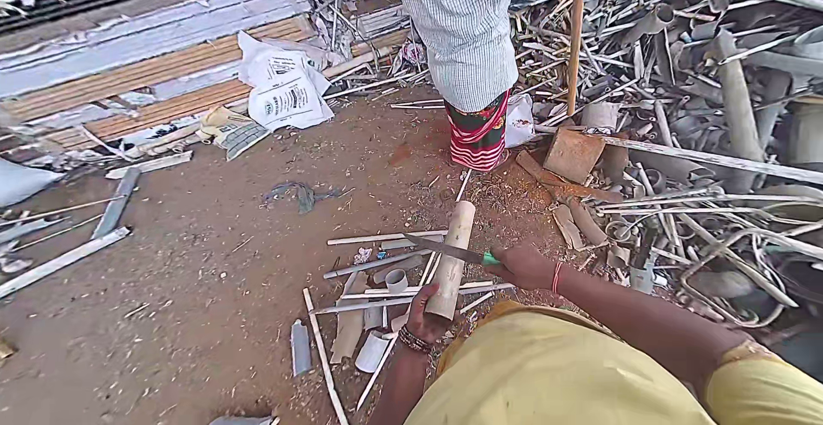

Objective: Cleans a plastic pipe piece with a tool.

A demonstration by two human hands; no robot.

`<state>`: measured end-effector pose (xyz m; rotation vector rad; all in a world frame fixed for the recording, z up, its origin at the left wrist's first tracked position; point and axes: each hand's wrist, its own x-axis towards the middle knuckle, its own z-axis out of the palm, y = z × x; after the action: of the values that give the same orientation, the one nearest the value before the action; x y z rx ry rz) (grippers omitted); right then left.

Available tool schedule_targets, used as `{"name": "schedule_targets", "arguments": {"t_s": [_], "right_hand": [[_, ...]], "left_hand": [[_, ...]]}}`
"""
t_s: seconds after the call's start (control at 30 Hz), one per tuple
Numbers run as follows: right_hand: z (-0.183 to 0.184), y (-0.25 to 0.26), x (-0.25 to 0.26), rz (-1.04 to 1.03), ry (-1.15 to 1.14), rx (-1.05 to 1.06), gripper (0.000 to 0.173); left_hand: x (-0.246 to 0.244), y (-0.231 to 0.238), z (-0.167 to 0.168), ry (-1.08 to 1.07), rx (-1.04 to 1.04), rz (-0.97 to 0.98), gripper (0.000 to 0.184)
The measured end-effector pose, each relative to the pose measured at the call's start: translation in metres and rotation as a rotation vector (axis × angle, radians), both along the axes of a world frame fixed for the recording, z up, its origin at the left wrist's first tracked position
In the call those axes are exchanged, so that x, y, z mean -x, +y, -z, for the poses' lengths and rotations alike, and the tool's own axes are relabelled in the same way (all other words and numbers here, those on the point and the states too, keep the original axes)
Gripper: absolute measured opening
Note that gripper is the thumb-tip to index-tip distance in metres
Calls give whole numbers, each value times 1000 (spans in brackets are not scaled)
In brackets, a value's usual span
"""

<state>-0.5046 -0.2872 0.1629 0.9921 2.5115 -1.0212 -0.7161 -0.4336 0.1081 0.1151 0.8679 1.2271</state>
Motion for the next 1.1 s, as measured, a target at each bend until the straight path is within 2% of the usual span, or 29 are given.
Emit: {"name": "schedule_targets", "arguments": {"t_s": [0.07, 0.13, 0.2, 0.33, 0.4, 0.47, 0.57, 0.67, 0.7, 0.77, 0.8, 0.83, 0.93, 0.97, 1.03, 1.07, 1.1], "right_hand": [[5, 10, 1, 140, 33, 98, 51], [10, -6, 6, 27, 135, 165, 50], [10, -20, 18, -44, 148, 99, 53], [0, -35, 48, 241, 11, -31, 57], [-4, -57, 62, 135, 10, -134, 54], [-5, -63, 77, 119, -43, -232, 53], [-1, -64, 105, 209, -234, -231, 50], [5, -97, 125, -28, -148, -254, 46], [10, -99, 129, -23, -124, -261, 46], [18, -92, 139, 163, -214, -216, 48], [20, -91, 142, 239, -263, -201, 48], [21, -97, 146, 226, -282, -196, 48], [28, -126, 155, 0, -202, -212, 46], [34, -129, 155, 39, -235, -202, 47], [45, -122, 159, 253, -369, -172, 48], [49, -126, 159, 297, -412, -148, 48], [50, -138, 159, 249, -416, -129, 49]], "left_hand": [[0, 0, -1, 7, -22, 16, 36], [9, -5, 1, 45, -62, 62, 34], [26, -13, 5, 67, -86, 108, 35], [58, -24, -1, 153, -102, 137, 50], [76, -36, -4, 214, -90, 126, 49], [95, -55, -7, 344, -42, 154, 37], [114, -79, -4, 421, 30, 193, 34], [129, -96, 0, 439, 52, 215, 28], [134, -102, -2, 452, 52, 223, 31], [145, -108, -7, 511, 61, 244, 37], [148, -108, -10, 565, 71, 277, 39], [152, -106, -11, 642, 82, 334, 42], [170, -97, -4, 903, 61, 592, 57], [173, -98, 1, 939, 42, 653, 59], [180, -97, 8, 963, 34, 701, 55], [178, -98, 13, 951, 55, 704, 53], [177, -98, 16, 936, 78, 706, 53]]}}
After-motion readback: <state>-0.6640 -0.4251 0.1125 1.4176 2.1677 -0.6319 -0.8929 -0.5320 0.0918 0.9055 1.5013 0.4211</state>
